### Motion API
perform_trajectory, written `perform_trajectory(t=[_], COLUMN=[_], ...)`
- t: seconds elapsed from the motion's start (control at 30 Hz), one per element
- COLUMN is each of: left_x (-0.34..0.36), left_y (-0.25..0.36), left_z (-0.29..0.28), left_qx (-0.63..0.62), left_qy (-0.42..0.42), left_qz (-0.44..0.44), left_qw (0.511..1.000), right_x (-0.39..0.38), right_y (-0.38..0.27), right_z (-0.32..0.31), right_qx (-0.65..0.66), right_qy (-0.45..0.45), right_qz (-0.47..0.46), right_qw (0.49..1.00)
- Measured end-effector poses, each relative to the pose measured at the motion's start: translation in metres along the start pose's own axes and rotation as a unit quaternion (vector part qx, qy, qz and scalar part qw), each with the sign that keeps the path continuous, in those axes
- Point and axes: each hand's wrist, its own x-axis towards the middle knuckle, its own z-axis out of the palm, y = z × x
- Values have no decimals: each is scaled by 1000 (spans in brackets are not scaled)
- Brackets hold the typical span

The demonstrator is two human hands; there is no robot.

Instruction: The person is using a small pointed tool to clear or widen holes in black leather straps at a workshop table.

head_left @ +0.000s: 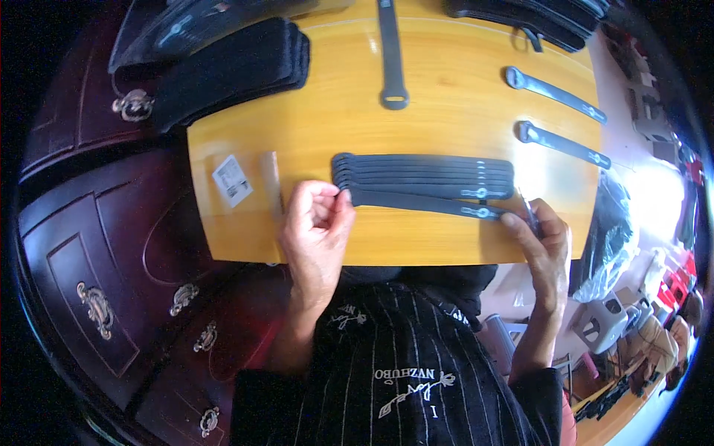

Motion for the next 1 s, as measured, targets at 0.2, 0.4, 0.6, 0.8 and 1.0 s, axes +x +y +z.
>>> perform_trajectory(t=[0.2, 0.4, 0.6, 0.8, 1.0], left_x=[0, 3, 1, 2, 3], left_y=[-2, -4, -2, -10, -2], left_z=[-6, -5, -5, -5, -5], left_qx=[4, 3, -6, 7, 1], left_qy=[4, 0, -1, -4, 2], left_qz=[-21, -28, -47, -13, -54], left_qw=[1000, 1000, 999, 1000, 999], right_x=[5, 7, 11, 13, 14], right_y=[3, 4, 2, -1, -3], right_z=[4, 4, 9, 10, 10], right_qx=[-25, -85, -105, -113, -117], right_qy=[6, 39, 72, 74, 60], right_qz=[25, -12, -53, -51, -45], right_qw=[999, 996, 991, 990, 990])
